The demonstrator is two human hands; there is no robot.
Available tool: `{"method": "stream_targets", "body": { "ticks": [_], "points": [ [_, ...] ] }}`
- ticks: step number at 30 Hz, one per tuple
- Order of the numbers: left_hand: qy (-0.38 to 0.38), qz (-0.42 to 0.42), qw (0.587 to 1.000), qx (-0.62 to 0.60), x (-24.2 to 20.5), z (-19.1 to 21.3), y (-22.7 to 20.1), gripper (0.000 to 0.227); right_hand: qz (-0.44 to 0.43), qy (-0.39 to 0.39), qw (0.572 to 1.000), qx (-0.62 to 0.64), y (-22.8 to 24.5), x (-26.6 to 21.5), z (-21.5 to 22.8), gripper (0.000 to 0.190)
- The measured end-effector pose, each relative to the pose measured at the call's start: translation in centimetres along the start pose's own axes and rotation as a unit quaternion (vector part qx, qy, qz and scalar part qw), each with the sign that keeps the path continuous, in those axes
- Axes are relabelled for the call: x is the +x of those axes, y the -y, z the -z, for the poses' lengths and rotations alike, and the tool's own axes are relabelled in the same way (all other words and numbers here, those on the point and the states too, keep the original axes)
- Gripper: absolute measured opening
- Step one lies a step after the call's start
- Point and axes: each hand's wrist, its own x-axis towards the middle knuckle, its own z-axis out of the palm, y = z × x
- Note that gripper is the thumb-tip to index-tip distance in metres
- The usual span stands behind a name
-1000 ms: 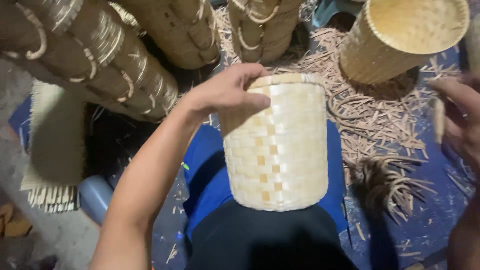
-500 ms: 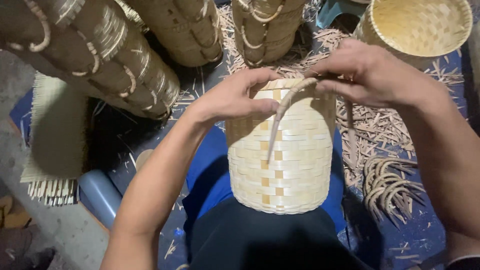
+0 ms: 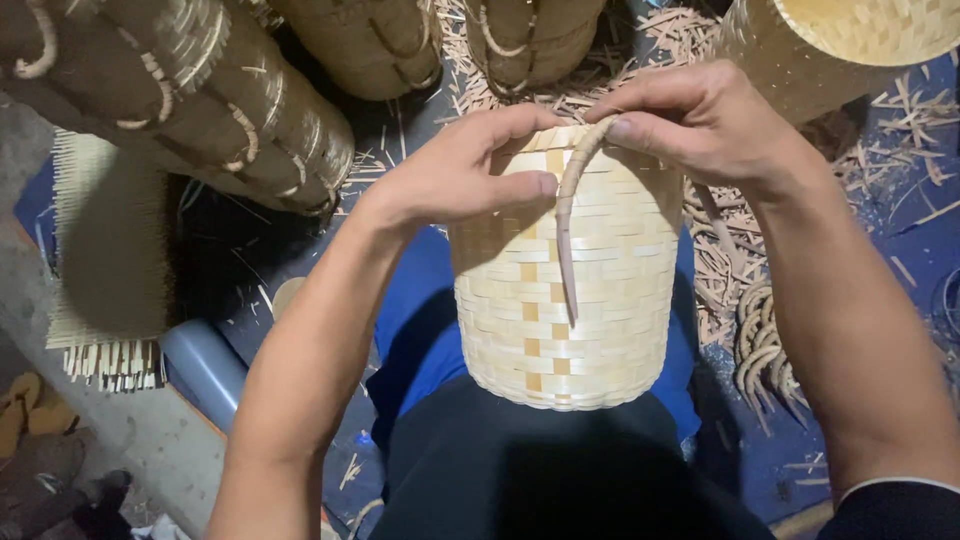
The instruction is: Assembling and weaving components of bamboo baskets, including fitting handles.
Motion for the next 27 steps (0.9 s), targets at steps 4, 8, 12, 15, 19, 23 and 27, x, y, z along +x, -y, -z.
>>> {"method": "stream_targets", "body": {
  "ticks": [4, 8, 12, 15, 19, 23, 27],
  "points": [
    [0.003, 0.001, 0.999, 0.044, 0.0, -0.2, -1.2, 0.057, -0.042, -0.017, 0.999, 0.029, -0.2, -0.6, -0.8, 0.021],
    [-0.039, 0.023, 0.988, 0.148, -0.1, -0.4, -1.4, 0.065, -0.049, -0.048, 0.997, 0.038, -0.2, -0.9, -1.4, 0.021],
    [-0.026, 0.011, 0.995, 0.099, -0.1, -0.2, -0.6, 0.063, -0.053, -0.055, 0.997, 0.022, -0.2, -0.5, -1.8, 0.022],
    [-0.047, 0.034, 0.989, 0.139, -0.2, -0.8, -1.0, 0.068, -0.079, -0.065, 0.994, 0.048, -0.7, -0.5, -1.6, 0.022],
    [-0.162, -0.083, 0.938, 0.295, -3.0, -4.8, 2.0, 0.079, -0.086, -0.091, 0.987, 0.105, -1.9, -1.0, -0.8, 0.022],
    [-0.285, -0.149, 0.905, 0.279, -5.2, -9.1, 2.1, 0.050, -0.059, -0.144, 0.959, 0.235, -4.5, -2.0, 0.4, 0.018],
    [-0.271, -0.095, 0.899, 0.329, -6.7, -11.6, 1.2, 0.034, -0.028, -0.173, 0.917, 0.359, -6.0, -2.0, -0.2, 0.017]
  ]
}}
